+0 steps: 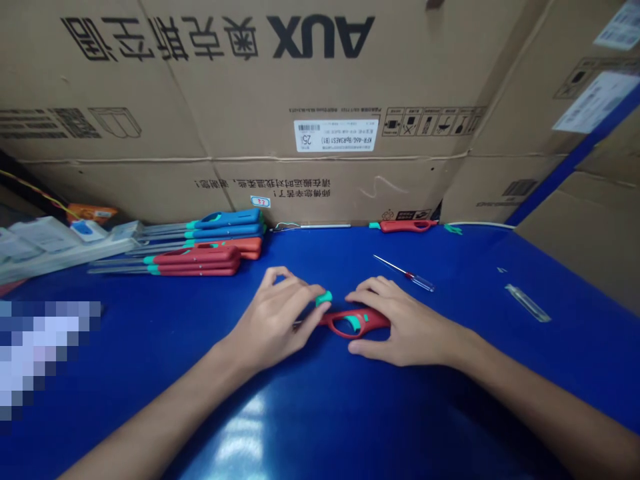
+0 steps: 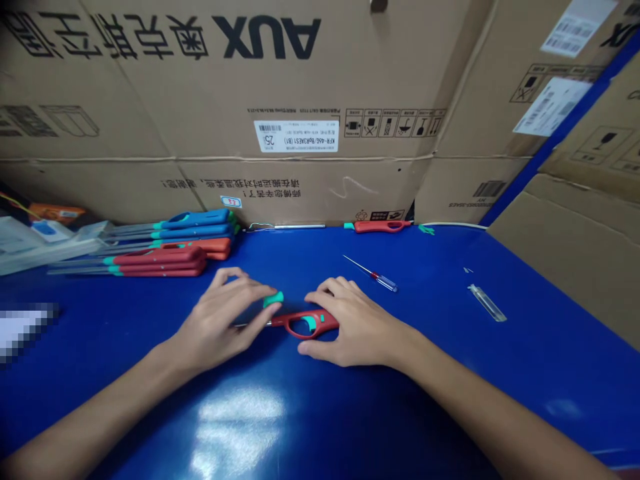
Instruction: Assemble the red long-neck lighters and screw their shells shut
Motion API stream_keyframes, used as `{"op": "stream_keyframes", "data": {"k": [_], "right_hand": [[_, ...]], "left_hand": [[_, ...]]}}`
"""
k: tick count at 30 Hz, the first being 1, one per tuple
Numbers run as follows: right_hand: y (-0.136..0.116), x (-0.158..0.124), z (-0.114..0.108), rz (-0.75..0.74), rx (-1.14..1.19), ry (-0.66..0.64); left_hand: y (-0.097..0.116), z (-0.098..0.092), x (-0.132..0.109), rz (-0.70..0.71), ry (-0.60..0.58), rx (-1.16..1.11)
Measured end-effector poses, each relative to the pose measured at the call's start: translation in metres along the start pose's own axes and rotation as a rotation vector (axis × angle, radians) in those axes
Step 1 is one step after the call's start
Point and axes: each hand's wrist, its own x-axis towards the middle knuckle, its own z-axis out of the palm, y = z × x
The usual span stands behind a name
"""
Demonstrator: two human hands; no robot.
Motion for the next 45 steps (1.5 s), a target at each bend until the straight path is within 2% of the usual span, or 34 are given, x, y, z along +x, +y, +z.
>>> {"op": "stream_keyframes", "data": {"k": [2,4,8,11,13,15,16,18,22,25,29,37,45], "right_hand": [[-0.002,0.000,-0.007,0.055,-0.029,-0.114],[-0.005,-0.001,-0.011,0.094,-0.025,-0.169],[-0.011,-0.002,-0.018,0.233,-0.010,-0.205],[-0.008,-0.004,-0.022,0.291,-0.022,-0.180],[-0.004,-0.005,-0.022,0.324,-0.002,-0.142],[0.000,-0.004,-0.021,0.370,0.084,-0.153],[0.002,-0.004,-0.020,0.383,0.144,-0.169],[0.006,-0.003,-0.018,0.367,0.243,-0.154],[0.009,-0.001,-0.012,0.299,0.288,-0.023],[0.010,-0.001,-0.010,0.318,0.260,-0.027],[0.005,-0.001,-0.011,0.355,0.188,-0.058],[-0.014,-0.001,-0.016,0.428,0.078,-0.132],[-0.016,-0.001,-0.013,0.462,-0.039,-0.144]], "left_hand": [[-0.009,-0.006,0.000,-0.014,0.056,0.072],[-0.019,-0.011,0.000,-0.042,0.091,0.145],[-0.035,-0.017,-0.002,-0.125,0.213,0.200],[-0.045,-0.022,-0.004,-0.193,0.336,0.215],[-0.050,-0.026,-0.003,-0.377,0.504,0.057],[-0.054,-0.031,-0.001,-0.604,0.690,-0.204],[-0.055,-0.032,0.001,-0.691,0.757,-0.327],[-0.058,-0.034,0.005,-0.775,0.810,-0.488],[-0.060,-0.032,0.011,-0.931,0.757,-0.803],[-0.057,-0.032,0.012,-1.037,0.678,-1.034],[-0.047,-0.031,0.014,-1.084,0.626,-1.212],[-0.038,-0.028,0.016,-1.130,0.594,-1.378],[-0.037,-0.029,0.016,-1.127,0.617,-1.410]]}}
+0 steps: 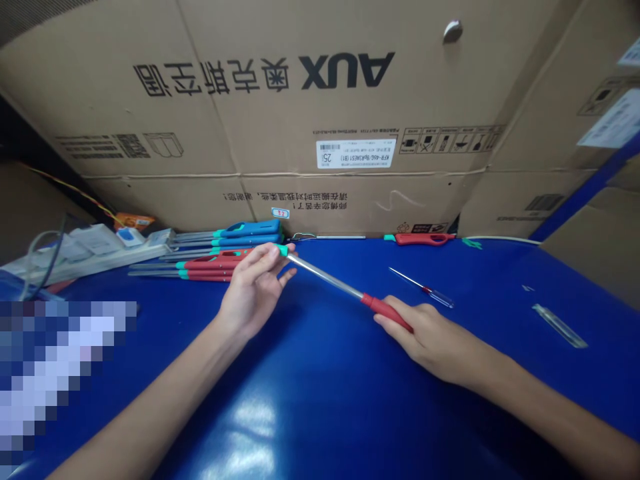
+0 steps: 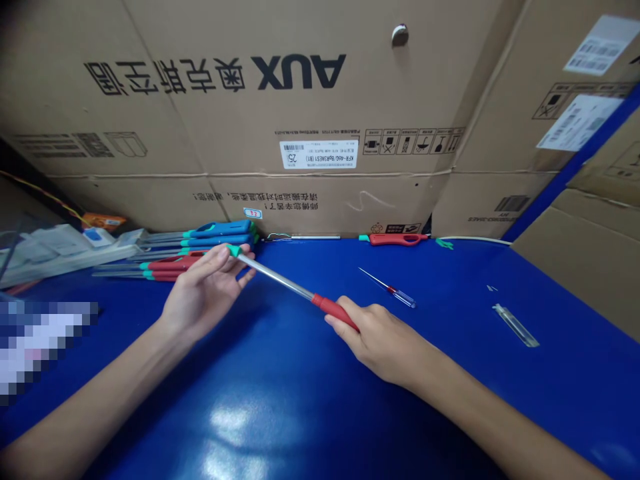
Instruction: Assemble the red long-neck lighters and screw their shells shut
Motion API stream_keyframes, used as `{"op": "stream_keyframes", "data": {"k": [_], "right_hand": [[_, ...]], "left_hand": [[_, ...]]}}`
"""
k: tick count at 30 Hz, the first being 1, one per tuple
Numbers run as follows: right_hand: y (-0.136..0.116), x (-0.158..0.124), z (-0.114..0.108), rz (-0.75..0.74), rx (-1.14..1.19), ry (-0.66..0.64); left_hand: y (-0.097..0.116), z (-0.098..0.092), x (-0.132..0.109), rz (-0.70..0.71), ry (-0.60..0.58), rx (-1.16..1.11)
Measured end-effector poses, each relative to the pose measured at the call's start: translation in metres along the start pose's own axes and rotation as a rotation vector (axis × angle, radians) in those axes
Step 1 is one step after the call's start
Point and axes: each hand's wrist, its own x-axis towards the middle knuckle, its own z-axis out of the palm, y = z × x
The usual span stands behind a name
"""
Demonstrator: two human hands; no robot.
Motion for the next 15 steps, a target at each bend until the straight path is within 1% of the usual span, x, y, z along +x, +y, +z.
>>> {"op": "stream_keyframes", "data": {"k": [10,15], "right_hand": [[0.0023,0.0033,0.0027,-0.034,0.042,0.022],[0.0032,0.0031,0.0038,-0.066,0.040,0.045]], "left_hand": [[-0.0040,-0.0040,0.0009,0.022,0.006,0.046],[-0.0083,-0.0023,-0.0017,0.049,-0.023,0.086]]}}
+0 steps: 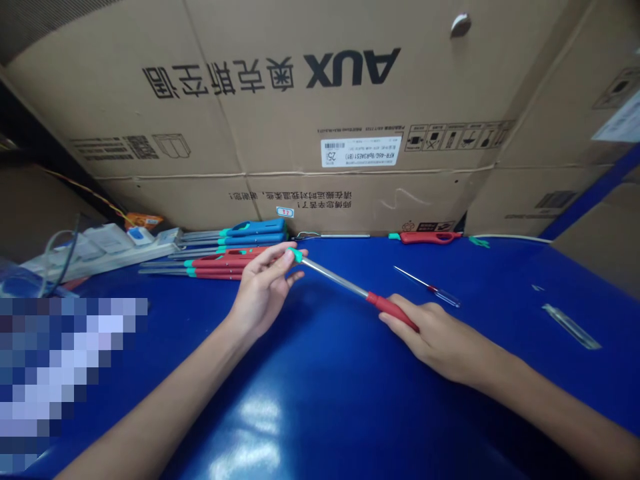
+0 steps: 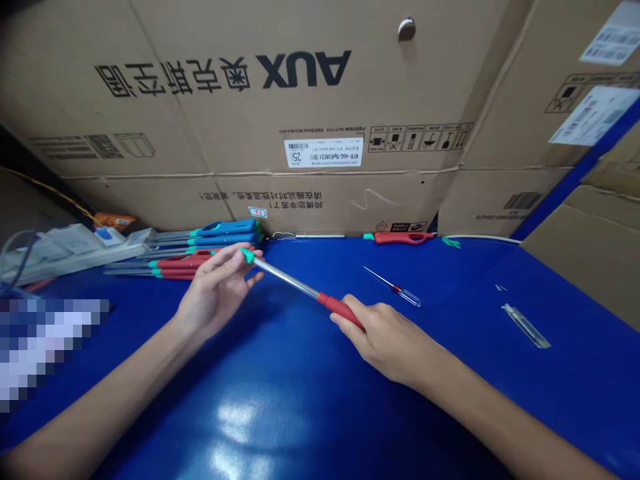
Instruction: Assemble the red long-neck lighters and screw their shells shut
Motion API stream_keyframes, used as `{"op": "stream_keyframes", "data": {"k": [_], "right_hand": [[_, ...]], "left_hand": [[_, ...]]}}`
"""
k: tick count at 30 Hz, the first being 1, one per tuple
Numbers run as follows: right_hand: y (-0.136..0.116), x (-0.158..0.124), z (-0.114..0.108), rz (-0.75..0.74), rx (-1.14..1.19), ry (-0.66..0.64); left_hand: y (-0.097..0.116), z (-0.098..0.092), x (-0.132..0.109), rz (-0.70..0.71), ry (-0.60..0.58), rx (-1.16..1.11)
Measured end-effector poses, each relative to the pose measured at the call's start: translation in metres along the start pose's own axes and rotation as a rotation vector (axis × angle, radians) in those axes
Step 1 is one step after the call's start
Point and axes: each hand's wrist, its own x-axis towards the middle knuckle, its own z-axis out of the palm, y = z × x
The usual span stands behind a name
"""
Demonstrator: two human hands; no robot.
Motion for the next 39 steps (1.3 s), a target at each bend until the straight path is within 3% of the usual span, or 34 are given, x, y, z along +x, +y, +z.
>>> {"op": "stream_keyframes", "data": {"k": [8,12,19,25,39], "right_hand": [[-0.003,-0.003,-0.003,0.040,-0.021,-0.026],[-0.007,-0.008,-0.003,0.085,0.033,-0.102],[-0.014,-0.013,0.003,0.073,0.115,-0.107],[-0.013,-0.013,0.004,0.079,0.157,-0.120],[-0.015,-0.014,0.001,0.074,0.211,-0.178]], "left_hand": [[-0.010,-0.003,0.000,0.015,-0.061,0.036],[-0.016,0.001,-0.003,0.018,-0.081,0.016],[-0.032,0.023,-0.028,-0.124,-0.198,-0.022],[-0.033,0.025,-0.031,-0.207,-0.240,-0.034],[-0.038,0.026,-0.033,-0.246,-0.201,0.039]]}}
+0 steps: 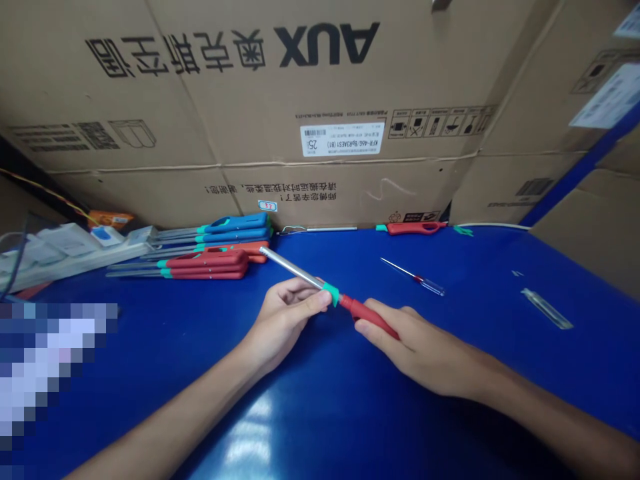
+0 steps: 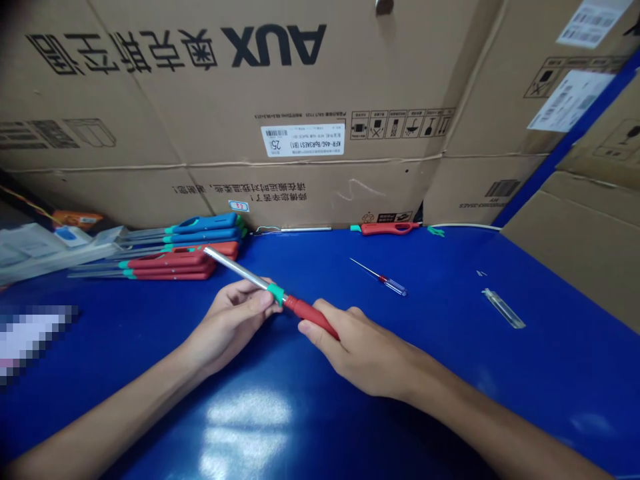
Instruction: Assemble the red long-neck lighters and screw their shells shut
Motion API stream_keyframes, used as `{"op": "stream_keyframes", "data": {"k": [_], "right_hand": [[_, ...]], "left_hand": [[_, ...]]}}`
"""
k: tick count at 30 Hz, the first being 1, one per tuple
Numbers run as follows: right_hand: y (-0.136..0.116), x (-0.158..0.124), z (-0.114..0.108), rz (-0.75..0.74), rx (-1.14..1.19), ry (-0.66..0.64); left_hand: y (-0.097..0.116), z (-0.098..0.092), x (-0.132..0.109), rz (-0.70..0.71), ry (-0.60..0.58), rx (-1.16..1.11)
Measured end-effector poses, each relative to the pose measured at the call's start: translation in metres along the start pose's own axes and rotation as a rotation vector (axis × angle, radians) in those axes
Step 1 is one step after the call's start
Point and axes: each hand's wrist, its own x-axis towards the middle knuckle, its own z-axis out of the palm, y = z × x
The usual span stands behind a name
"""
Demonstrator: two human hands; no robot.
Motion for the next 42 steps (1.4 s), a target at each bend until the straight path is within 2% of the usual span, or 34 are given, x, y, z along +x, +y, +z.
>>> {"op": "stream_keyframes", "data": {"k": [12,21,35,42], "right_hand": [[0.001,0.005,0.007,-0.194,0.260,-0.054],[0.003,0.005,0.010,-0.082,0.529,-0.205],[0.000,0.006,0.013,0.073,0.769,-0.405],[-0.001,0.007,0.014,-0.004,0.890,-0.536]], "left_hand": [[0.000,0.002,-0.005,-0.008,-0.054,0.069],[-0.002,-0.003,-0.003,0.054,-0.104,0.136],[-0.010,-0.005,-0.007,0.030,-0.098,0.185],[-0.012,-0.003,-0.012,0.066,-0.164,0.218]]}}
